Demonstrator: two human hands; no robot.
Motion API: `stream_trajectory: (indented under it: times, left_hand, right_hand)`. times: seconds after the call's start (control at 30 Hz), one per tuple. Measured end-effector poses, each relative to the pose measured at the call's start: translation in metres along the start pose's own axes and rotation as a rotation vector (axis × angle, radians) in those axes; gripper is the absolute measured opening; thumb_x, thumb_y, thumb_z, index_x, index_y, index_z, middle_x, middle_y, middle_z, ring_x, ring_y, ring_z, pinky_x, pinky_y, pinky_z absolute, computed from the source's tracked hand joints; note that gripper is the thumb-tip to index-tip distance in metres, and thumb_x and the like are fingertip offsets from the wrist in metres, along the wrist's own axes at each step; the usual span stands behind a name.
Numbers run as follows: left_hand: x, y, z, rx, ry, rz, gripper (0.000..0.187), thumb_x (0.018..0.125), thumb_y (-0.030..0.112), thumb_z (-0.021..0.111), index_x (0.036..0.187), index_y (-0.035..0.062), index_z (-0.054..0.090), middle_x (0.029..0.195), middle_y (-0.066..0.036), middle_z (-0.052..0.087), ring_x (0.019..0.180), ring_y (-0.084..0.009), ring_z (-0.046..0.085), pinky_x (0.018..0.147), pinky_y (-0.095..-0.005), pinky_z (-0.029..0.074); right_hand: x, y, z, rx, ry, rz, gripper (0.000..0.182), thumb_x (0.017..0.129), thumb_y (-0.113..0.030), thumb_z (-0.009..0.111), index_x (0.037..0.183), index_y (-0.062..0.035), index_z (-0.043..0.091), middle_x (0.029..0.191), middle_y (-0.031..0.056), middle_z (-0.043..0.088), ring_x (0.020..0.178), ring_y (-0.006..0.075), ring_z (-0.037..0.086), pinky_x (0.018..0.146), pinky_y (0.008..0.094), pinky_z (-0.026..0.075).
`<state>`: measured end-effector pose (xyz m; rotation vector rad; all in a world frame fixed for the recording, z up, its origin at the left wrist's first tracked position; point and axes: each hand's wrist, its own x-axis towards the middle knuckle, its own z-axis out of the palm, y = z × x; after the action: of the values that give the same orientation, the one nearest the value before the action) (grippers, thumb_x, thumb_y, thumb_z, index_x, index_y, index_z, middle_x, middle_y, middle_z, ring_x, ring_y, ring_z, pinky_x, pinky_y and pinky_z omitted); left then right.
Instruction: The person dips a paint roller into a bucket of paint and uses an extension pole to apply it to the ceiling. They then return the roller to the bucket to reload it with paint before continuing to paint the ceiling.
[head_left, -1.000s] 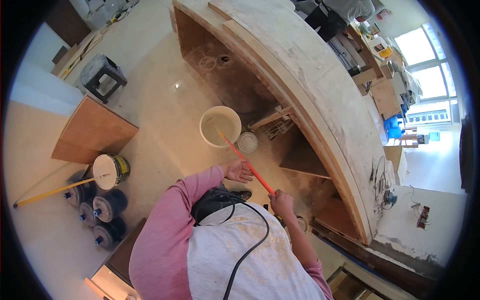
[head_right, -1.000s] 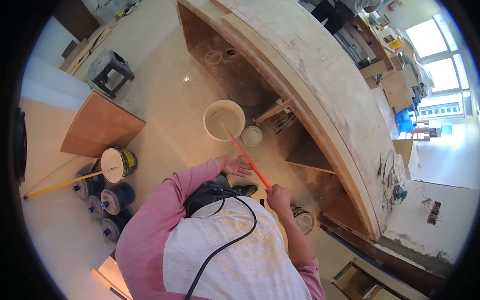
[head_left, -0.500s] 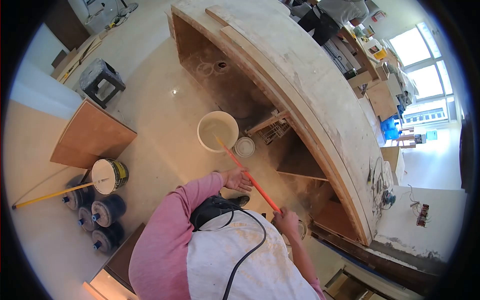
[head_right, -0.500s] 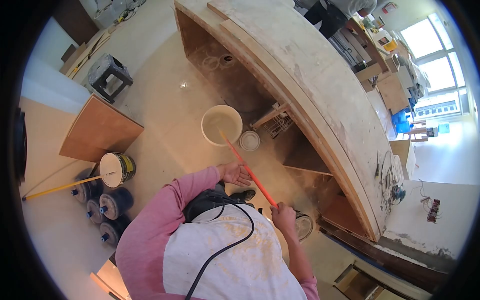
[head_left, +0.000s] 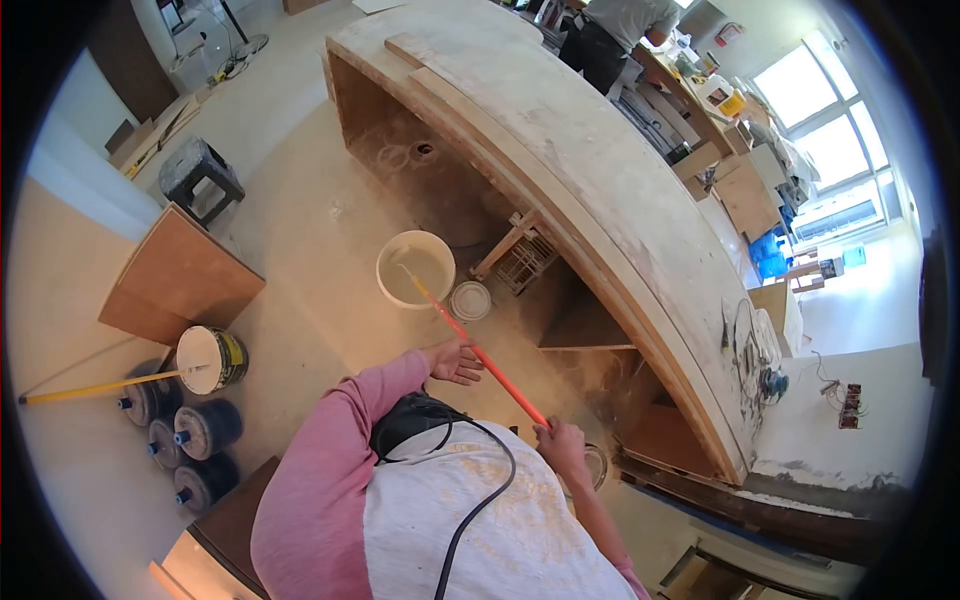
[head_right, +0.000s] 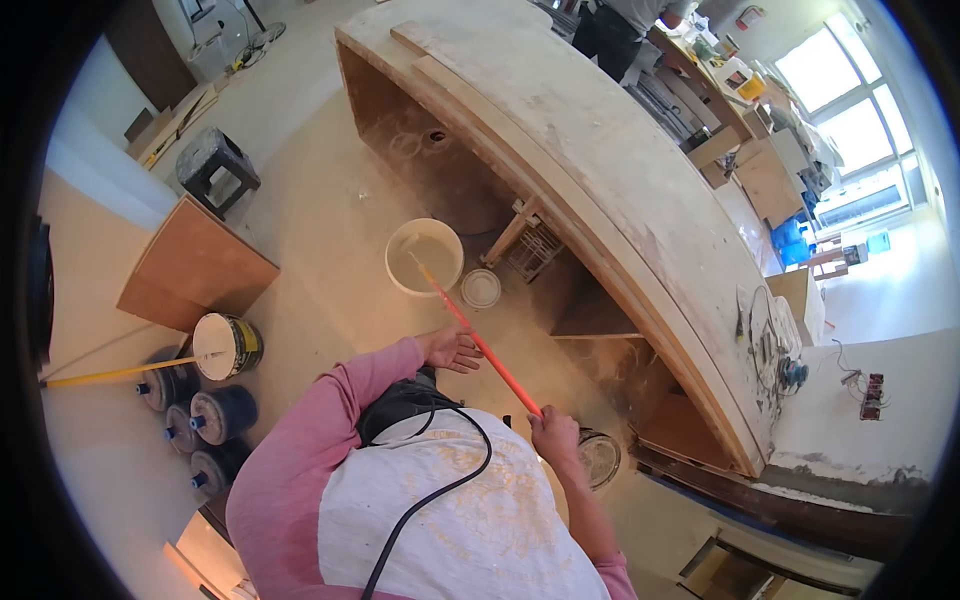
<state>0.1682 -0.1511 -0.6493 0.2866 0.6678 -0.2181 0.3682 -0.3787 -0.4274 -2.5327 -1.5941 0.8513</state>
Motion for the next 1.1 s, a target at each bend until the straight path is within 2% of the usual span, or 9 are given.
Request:
stream_trajectory:
  times: [0.1,0.2,0.5,0.6,0.8,0.87,1.0,1.07,1.1]
  left_hand:
    - [0.01,-0.013,0.013,-0.026,0.156,0.006,0.085,0.095,0.056,0.051,0.153,0.003,0.021,0.149,-0.012,0.042,0.133,-0.0392,0.045,0.108,-0.0486,0.038]
    - [0.015,-0.032,0.023,0.089,0.127,0.01,0.087,0.094,0.056,0.052,0.155,0.0063,0.015,0.153,-0.011,0.039,0.133,-0.0398,0.044,0.11,-0.049,0.035]
    - [0.04,-0.091,0.064,0.152,0.262,0.065,0.085,0.097,0.051,0.052,0.156,0.0081,0.009,0.156,-0.011,0.035,0.136,-0.0406,0.04,0.112,-0.0481,0.034]
    - [0.055,-0.101,0.078,0.075,0.309,0.086,0.072,0.098,0.048,0.052,0.151,0.0078,0.027,0.153,-0.01,0.039,0.134,-0.0391,0.044,0.109,-0.0474,0.037]
    - [0.113,-0.115,0.061,-0.026,0.213,0.097,0.045,0.096,0.05,0.053,0.111,0.0086,0.065,0.12,-0.014,0.066,0.107,-0.0329,0.065,0.097,-0.0492,0.048]
    - [0.117,-0.119,0.069,-0.032,0.1,0.025,0.045,0.097,0.051,0.05,0.105,0.0095,0.067,0.102,-0.015,0.071,0.098,-0.0332,0.068,0.093,-0.0498,0.049]
    - [0.136,-0.129,0.077,0.054,0.236,-0.063,0.048,0.1,0.049,0.043,0.105,0.0087,0.067,0.103,-0.016,0.071,0.101,-0.0334,0.067,0.096,-0.0476,0.048]
    - [0.157,-0.131,0.056,-0.036,0.104,-0.071,0.044,0.1,0.043,0.043,0.098,0.0063,0.066,0.099,-0.015,0.071,0.1,-0.0327,0.067,0.096,-0.0466,0.048]
    - [0.157,-0.133,0.06,-0.114,0.113,-0.039,0.039,0.099,0.037,0.045,0.093,0.0039,0.065,0.095,-0.014,0.071,0.097,-0.0319,0.067,0.092,-0.045,0.05]
  right_hand:
    - [-0.003,0.033,0.029,-0.008,0.058,-0.073,0.032,0.089,-0.034,0.064,0.08,-0.0038,0.061,0.07,0.0187,0.064,0.072,0.0389,0.064,0.068,0.0501,0.049]
    - [-0.025,0.056,0.027,0.025,0.067,-0.082,0.031,0.089,-0.034,0.064,0.082,-0.0041,0.061,0.072,0.0185,0.064,0.072,0.0395,0.064,0.068,0.0498,0.049]
    - [-0.074,0.131,0.044,0.016,0.196,-0.151,0.026,0.088,-0.031,0.065,0.088,-0.0058,0.06,0.076,0.0174,0.064,0.073,0.0381,0.063,0.066,0.0484,0.048]
    - [-0.126,0.165,0.012,-0.025,0.213,-0.16,0.024,0.087,-0.03,0.066,0.092,-0.007,0.059,0.076,0.0168,0.062,0.072,0.0384,0.062,0.065,0.0492,0.047]
    - [-0.2,0.195,-0.027,-0.23,0.265,-0.164,0.022,0.085,-0.029,0.068,0.088,-0.0092,0.058,0.075,0.0103,0.062,0.067,0.0317,0.063,0.059,0.0445,0.048]
    - [-0.215,0.2,-0.029,-0.263,0.244,-0.139,0.023,0.085,-0.03,0.069,0.087,-0.0091,0.058,0.074,0.0094,0.061,0.067,0.0302,0.063,0.057,0.0431,0.049]
    - [-0.228,0.203,-0.014,-0.218,0.261,-0.165,0.024,0.085,-0.03,0.069,0.087,-0.0082,0.058,0.071,0.0092,0.061,0.064,0.0293,0.062,0.056,0.0416,0.049]
    - [-0.228,0.212,-0.004,-0.219,0.295,-0.209,0.023,0.09,-0.028,0.066,0.088,-0.007,0.057,0.068,0.0089,0.06,0.06,0.0262,0.062,0.054,0.0386,0.049]
    - [-0.234,0.215,0.002,-0.132,0.223,-0.095,0.028,0.09,-0.033,0.064,0.094,-0.006,0.059,0.073,0.014,0.064,0.064,0.0323,0.064,0.059,0.0438,0.049]
